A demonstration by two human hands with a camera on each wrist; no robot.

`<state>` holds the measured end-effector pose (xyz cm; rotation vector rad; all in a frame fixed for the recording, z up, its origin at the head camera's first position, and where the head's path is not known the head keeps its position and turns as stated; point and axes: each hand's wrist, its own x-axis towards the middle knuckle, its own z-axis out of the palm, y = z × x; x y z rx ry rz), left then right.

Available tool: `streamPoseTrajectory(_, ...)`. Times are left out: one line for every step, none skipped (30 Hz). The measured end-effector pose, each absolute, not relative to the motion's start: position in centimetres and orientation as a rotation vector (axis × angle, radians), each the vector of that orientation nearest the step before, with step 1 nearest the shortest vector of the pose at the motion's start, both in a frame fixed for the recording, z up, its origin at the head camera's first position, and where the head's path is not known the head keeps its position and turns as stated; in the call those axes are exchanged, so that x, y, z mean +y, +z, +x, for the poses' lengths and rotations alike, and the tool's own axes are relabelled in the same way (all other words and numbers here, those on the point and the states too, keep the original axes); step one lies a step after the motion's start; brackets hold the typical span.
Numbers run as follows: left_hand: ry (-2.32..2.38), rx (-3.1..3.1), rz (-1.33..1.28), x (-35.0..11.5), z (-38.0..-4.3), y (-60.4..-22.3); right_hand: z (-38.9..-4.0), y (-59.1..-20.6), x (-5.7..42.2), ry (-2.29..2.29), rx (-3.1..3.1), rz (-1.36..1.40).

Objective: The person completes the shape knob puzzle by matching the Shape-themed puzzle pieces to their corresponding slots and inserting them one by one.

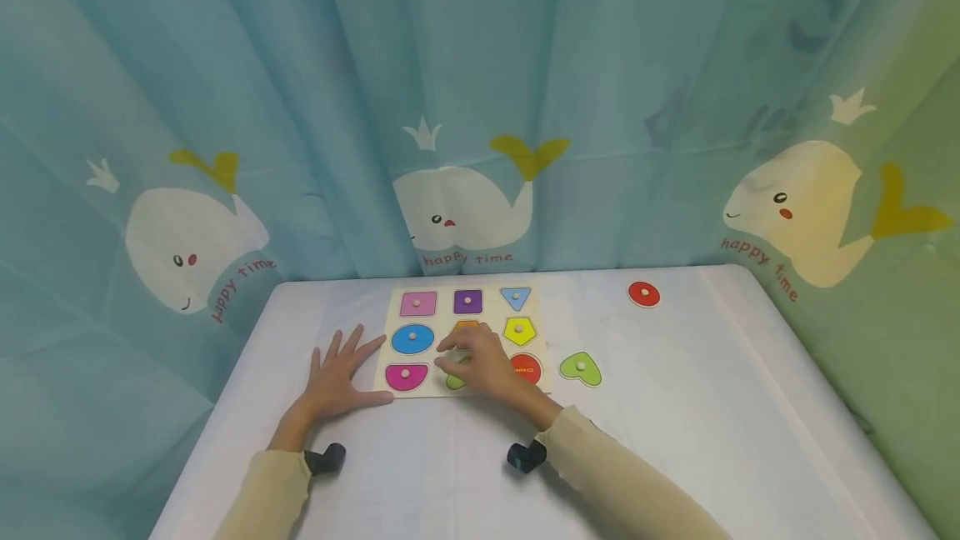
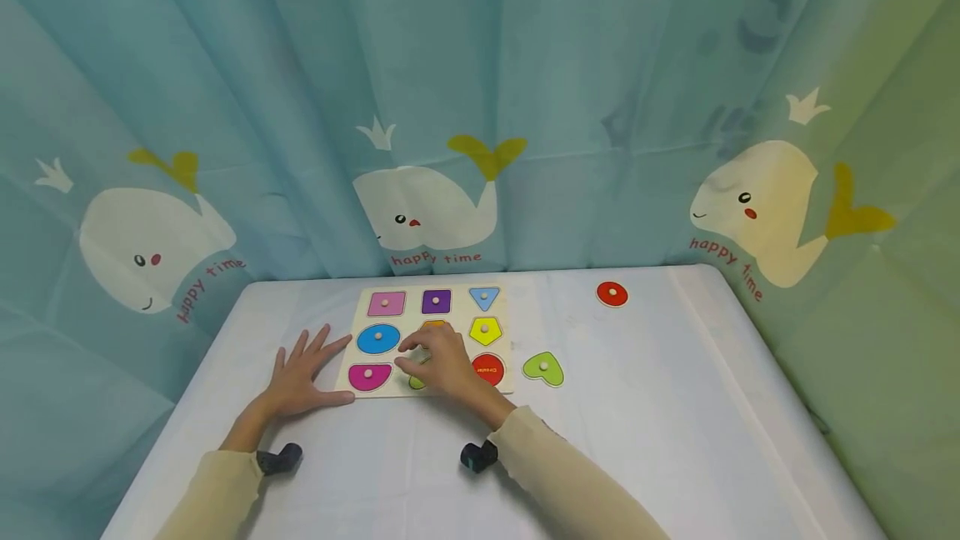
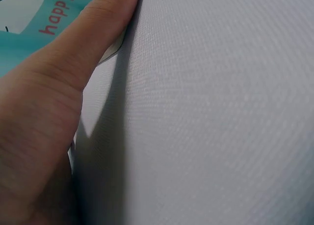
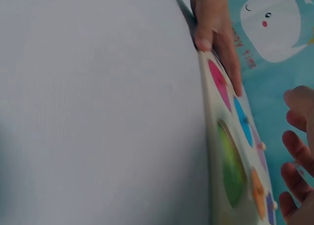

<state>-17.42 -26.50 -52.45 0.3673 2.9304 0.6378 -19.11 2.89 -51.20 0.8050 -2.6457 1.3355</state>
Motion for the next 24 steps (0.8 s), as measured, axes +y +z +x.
streamPoseTrajectory(0.643,2.93,0.367,-26.4,-17.4,-52.5,-19.2,-51.1,3.4,1.334,-2.631,0.815)
streamPoseTrajectory(0.647,2.932,0.368,-26.4,-17.4,-52.5,-19.2,-51.0,3.9,1.331,-2.621,0.824)
streamPoseTrajectory(0.652,2.932,0.368,-26.4,-17.4,-52.5,-19.2,-50.8,4.5,1.333,-2.61,0.833)
streamPoseTrajectory(0.653,2.933,0.368,-26.3,-17.4,-52.6,-19.2,-50.6,5.1,1.339,-2.604,0.845)
streamPoseTrajectory(0.653,2.935,0.369,-26.3,-17.4,-52.6,-19.2,-50.5,5.7,1.34,-2.605,0.852)
streamPoseTrajectory(0.652,2.936,0.37,-26.3,-17.4,-52.6,-19.2,-50.3,6.3,1.348,-2.606,0.856)
streamPoseTrajectory(0.644,2.937,0.371,-26.3,-17.4,-52.7,-19.1,-50.2,6.9,1.352,-2.61,0.855)
streamPoseTrajectory(0.641,2.936,0.371,-26.3,-17.4,-52.7,-19.0,-50.0,7.6,1.358,-2.618,0.853)
streamPoseTrajectory(0.635,2.934,0.371,-26.3,-17.4,-52.7,-18.9,-49.9,8.2,1.368,-2.63,0.843)
streamPoseTrajectory(0.632,2.932,0.371,-26.3,-17.3,-52.7,-18.8,-49.9,8.9,1.377,-2.646,0.827)
streamPoseTrajectory(0.627,2.932,0.372,-26.3,-17.3,-52.7,-18.6,-49.9,9.5,1.373,-2.655,0.809)
streamPoseTrajectory(0.627,2.932,0.371,-26.3,-17.2,-52.7,-18.5,-49.8,10.1,1.377,-2.668,0.785)
streamPoseTrajectory(0.64,2.931,0.37,-26.3,-17.2,-52.6,-18.4,-49.9,10.7,1.375,-2.675,0.762)
streamPoseTrajectory(0.654,2.932,0.37,-26.3,-17.1,-52.5,-18.3,-49.9,11.3,1.38,-2.685,0.733)
streamPoseTrajectory(0.659,2.935,0.372,-26.3,-17.1,-52.5,-18.2,-50.0,11.9,1.38,-2.692,0.706)
streamPoseTrajectory(0.663,2.94,0.375,-26.3,-17.0,-52.4,-18.1,-50.0,12.5,1.375,-2.7,0.673)
streamPoseTrajectory(0.667,2.944,0.38,-26.3,-17.0,-52.4,-18.0,-50.0,13.1,1.371,-2.702,0.647)
streamPoseTrajectory(0.674,2.949,0.387,-26.3,-17.0,-52.4,-17.9,-50.1,13.7,1.373,-2.703,0.619)
streamPoseTrajectory(0.674,2.952,0.388,-26.3,-17.0,-52.4,-17.8,-50.2,14.3,1.368,-2.7,0.594)
streamPoseTrajectory(0.671,2.954,0.389,-26.3,-17.0,-52.4,-17.7,-50.3,14.9,1.356,-2.701,0.571)
streamPoseTrajectory(0.667,2.955,0.39,-26.3,-17.1,-52.4,-17.6,-50.3,15.4,1.348,-2.699,0.554)
streamPoseTrajectory(0.664,2.955,0.388,-26.3,-17.1,-52.5,-17.5,-50.5,16.0,1.336,-2.693,0.543)
streamPoseTrajectory(0.664,2.955,0.383,-26.4,-17.1,-52.5,-17.5,-50.6,16.6,1.328,-2.687,0.536)
streamPoseTrajectory(0.661,2.954,0.379,-26.4,-17.2,-52.6,-17.4,-50.7,17.1,1.312,-2.689,0.52)
